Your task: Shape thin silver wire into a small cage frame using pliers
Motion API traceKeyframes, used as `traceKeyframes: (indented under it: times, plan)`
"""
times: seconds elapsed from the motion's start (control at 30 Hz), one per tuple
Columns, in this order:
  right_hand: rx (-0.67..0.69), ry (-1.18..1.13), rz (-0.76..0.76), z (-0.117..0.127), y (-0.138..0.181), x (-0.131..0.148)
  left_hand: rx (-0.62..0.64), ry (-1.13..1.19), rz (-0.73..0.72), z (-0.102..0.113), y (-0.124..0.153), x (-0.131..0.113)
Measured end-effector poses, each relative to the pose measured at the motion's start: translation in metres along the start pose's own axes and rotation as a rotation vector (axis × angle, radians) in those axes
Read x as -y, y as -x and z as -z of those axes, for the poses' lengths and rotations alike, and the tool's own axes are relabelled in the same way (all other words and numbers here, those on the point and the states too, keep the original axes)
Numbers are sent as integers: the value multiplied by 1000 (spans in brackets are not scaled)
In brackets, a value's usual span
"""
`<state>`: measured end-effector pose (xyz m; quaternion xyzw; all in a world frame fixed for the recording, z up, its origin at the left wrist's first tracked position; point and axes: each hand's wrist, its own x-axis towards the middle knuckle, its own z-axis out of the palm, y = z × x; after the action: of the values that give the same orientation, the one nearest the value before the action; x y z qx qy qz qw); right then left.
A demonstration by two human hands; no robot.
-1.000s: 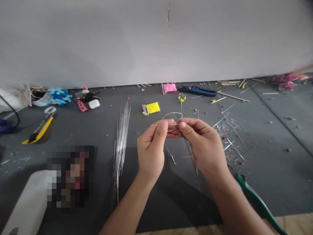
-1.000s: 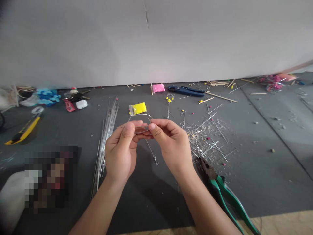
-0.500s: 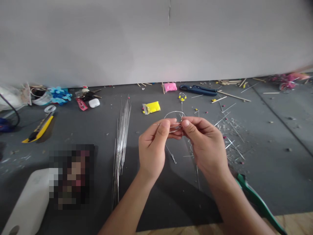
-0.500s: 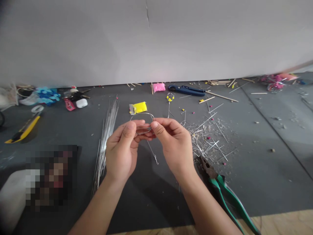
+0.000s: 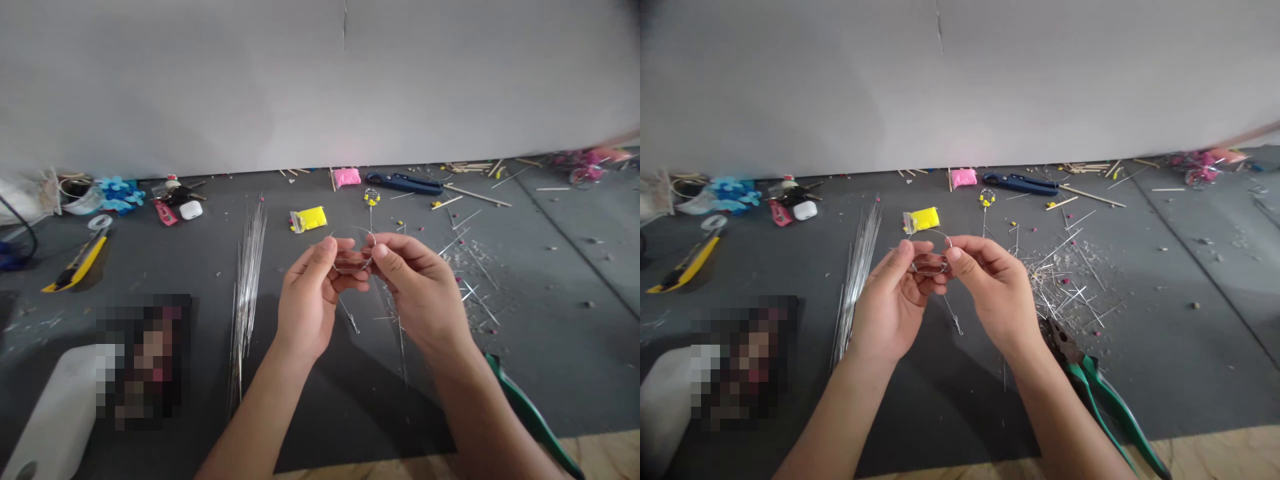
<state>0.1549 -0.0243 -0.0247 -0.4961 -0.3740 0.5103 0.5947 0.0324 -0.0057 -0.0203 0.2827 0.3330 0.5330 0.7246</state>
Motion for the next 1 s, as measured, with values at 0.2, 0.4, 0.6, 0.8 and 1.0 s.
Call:
traceKeyframes:
  times: [0.2, 0.4, 0.6, 0.8, 1.0]
  plan:
    - [39, 23, 40, 2, -1, 0, -3, 6, 88, 3, -2, -3]
    - [30, -2, 11, 4, -1, 1, 12, -14, 76, 4, -2, -3]
    - [47, -37, 13, 4, -1, 2, 46, -18, 53, 3, -1, -4]
    - [86, -66, 24, 4, 0, 5, 84, -27, 50, 6, -1, -7]
    - [96, -60, 51, 5, 1, 6, 163, -42, 21, 9, -2, -9]
